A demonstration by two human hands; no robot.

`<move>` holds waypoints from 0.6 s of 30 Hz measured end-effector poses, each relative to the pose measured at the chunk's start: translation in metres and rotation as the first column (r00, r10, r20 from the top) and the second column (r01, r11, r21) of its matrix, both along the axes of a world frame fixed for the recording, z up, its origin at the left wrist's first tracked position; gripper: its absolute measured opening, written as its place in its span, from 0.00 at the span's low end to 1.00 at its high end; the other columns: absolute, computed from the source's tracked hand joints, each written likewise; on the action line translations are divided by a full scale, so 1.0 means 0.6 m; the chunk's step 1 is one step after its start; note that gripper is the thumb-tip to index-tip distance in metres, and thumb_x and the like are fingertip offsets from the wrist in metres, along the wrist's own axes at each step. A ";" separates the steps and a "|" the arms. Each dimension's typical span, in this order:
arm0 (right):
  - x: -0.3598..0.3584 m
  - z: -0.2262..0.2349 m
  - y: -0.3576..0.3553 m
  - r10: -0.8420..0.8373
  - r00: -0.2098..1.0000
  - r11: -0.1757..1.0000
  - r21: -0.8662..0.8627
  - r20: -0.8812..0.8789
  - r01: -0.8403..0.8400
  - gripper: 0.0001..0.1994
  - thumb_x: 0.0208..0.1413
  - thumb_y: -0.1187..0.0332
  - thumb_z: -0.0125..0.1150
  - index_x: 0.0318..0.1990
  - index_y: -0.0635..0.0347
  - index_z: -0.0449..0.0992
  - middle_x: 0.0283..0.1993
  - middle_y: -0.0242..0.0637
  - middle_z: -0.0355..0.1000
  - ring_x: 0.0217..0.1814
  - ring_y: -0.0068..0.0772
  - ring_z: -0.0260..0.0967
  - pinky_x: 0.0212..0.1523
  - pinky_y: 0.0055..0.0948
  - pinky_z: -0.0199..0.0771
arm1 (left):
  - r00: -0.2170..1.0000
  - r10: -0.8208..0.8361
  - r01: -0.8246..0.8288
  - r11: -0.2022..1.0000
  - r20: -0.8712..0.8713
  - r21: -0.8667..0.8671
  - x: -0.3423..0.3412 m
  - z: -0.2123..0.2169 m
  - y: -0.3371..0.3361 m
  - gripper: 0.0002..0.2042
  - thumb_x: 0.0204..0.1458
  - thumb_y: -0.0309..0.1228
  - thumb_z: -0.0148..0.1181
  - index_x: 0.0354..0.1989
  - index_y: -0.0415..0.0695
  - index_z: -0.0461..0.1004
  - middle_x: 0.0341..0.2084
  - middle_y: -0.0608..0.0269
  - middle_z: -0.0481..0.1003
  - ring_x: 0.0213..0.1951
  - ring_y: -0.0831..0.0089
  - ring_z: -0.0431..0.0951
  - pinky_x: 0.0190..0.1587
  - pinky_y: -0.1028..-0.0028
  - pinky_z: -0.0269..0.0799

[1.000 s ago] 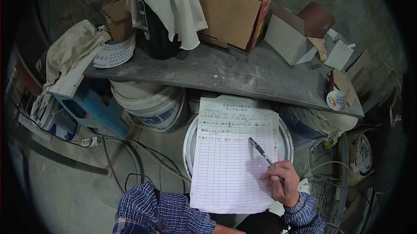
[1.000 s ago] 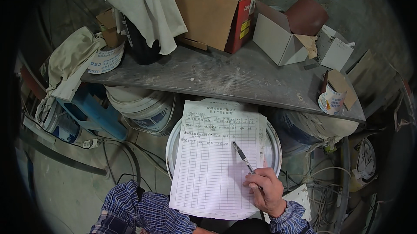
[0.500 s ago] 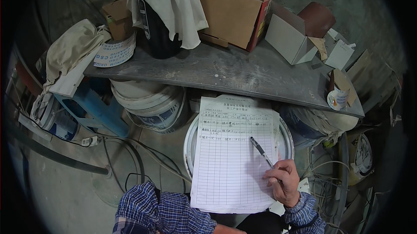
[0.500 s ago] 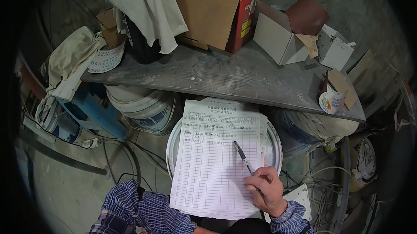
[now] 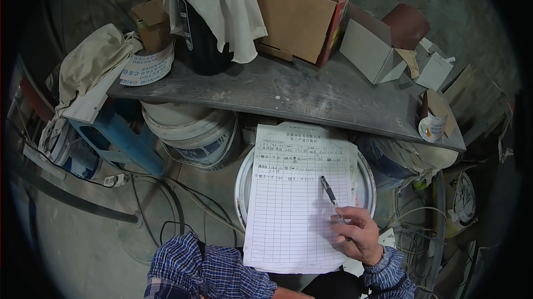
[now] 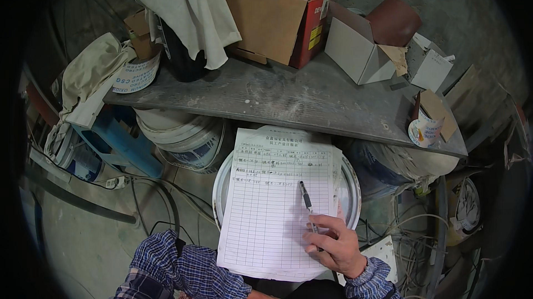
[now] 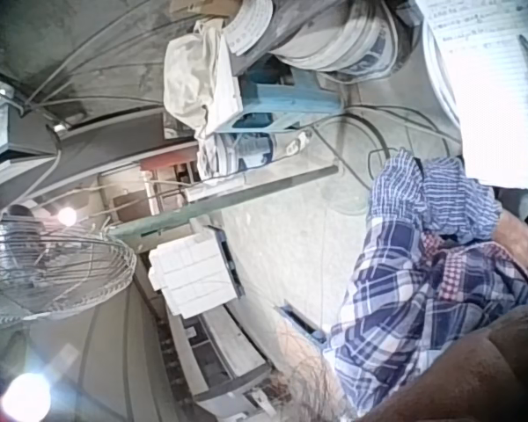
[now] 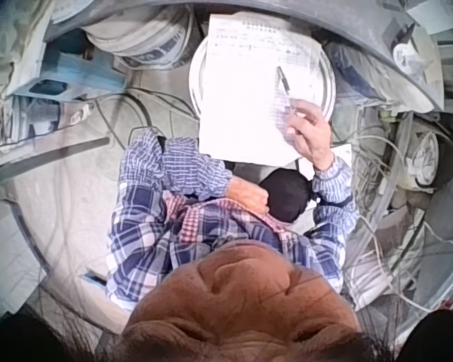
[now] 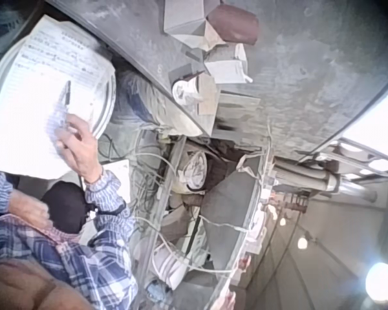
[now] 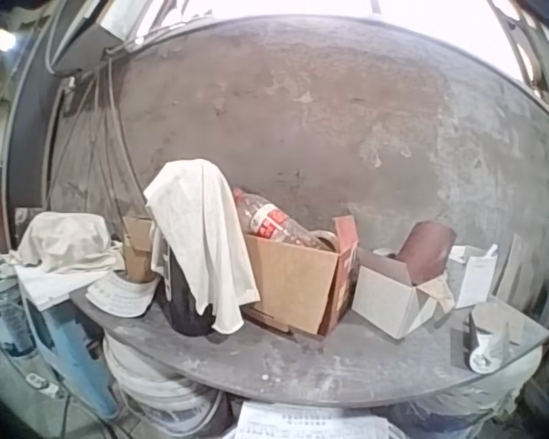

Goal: Filling out a production output and quality registration form using a pen.

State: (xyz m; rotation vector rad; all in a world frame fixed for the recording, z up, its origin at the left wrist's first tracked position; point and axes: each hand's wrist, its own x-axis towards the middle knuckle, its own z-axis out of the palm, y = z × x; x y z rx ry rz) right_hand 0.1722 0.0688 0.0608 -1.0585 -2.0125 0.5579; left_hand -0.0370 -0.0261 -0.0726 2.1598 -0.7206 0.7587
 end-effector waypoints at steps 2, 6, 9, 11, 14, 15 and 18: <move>0.000 0.002 0.001 0.010 1.000 1.000 0.009 0.029 -0.010 0.11 0.52 0.65 0.70 0.42 0.57 0.81 0.53 0.46 0.71 0.42 0.37 0.79 0.40 0.29 0.84 | 0.999 -0.026 0.026 1.000 -0.041 0.008 0.000 0.008 0.003 0.14 0.54 0.32 0.47 0.44 0.35 0.70 0.34 0.54 0.71 0.37 0.61 0.72 0.42 0.64 0.67; -0.005 0.009 0.002 -0.005 0.997 0.999 0.038 0.075 0.002 0.14 0.52 0.61 0.70 0.43 0.56 0.81 0.51 0.44 0.73 0.42 0.36 0.79 0.39 0.29 0.83 | 0.999 -0.022 0.024 0.999 -0.043 0.046 0.001 0.016 0.006 0.14 0.54 0.32 0.47 0.44 0.35 0.69 0.33 0.54 0.70 0.36 0.62 0.72 0.41 0.65 0.67; -0.014 0.033 0.008 -0.050 0.983 0.993 0.115 0.176 0.030 0.17 0.53 0.59 0.70 0.46 0.58 0.80 0.49 0.44 0.74 0.42 0.36 0.79 0.38 0.29 0.82 | 0.999 -0.015 0.017 0.999 -0.043 0.052 0.000 0.014 0.004 0.14 0.54 0.32 0.47 0.44 0.36 0.69 0.33 0.55 0.70 0.36 0.62 0.72 0.41 0.65 0.67; -0.014 0.034 0.007 -0.044 0.982 0.993 0.116 0.185 0.023 0.18 0.53 0.58 0.69 0.47 0.59 0.80 0.49 0.43 0.74 0.42 0.36 0.78 0.38 0.28 0.82 | 0.992 -0.061 0.069 0.995 -0.108 0.074 0.001 0.024 0.009 0.14 0.54 0.32 0.47 0.43 0.36 0.69 0.33 0.55 0.70 0.36 0.62 0.72 0.41 0.65 0.67; -0.011 0.033 0.006 -0.043 0.982 0.994 0.102 0.184 0.024 0.20 0.53 0.57 0.69 0.49 0.59 0.80 0.49 0.43 0.74 0.42 0.36 0.78 0.38 0.28 0.82 | 0.967 -0.145 0.169 0.980 -0.212 0.101 0.007 0.059 0.027 0.13 0.54 0.32 0.47 0.42 0.37 0.69 0.33 0.56 0.70 0.35 0.63 0.72 0.41 0.66 0.67; -0.011 0.032 0.006 -0.041 0.983 0.995 0.095 0.181 0.025 0.20 0.53 0.57 0.69 0.50 0.58 0.80 0.49 0.43 0.74 0.42 0.36 0.78 0.38 0.28 0.82 | 0.972 -0.136 0.157 0.983 -0.192 0.094 0.006 0.059 0.026 0.12 0.54 0.32 0.47 0.41 0.37 0.69 0.32 0.56 0.70 0.35 0.63 0.72 0.41 0.66 0.67; -0.013 0.030 0.006 -0.042 0.985 0.996 0.083 0.169 0.028 0.20 0.53 0.57 0.69 0.49 0.58 0.80 0.49 0.42 0.74 0.41 0.36 0.78 0.37 0.29 0.82 | 0.976 -0.124 0.145 0.984 -0.178 0.107 0.006 0.058 0.026 0.12 0.55 0.32 0.47 0.41 0.37 0.69 0.32 0.56 0.70 0.35 0.64 0.72 0.41 0.66 0.67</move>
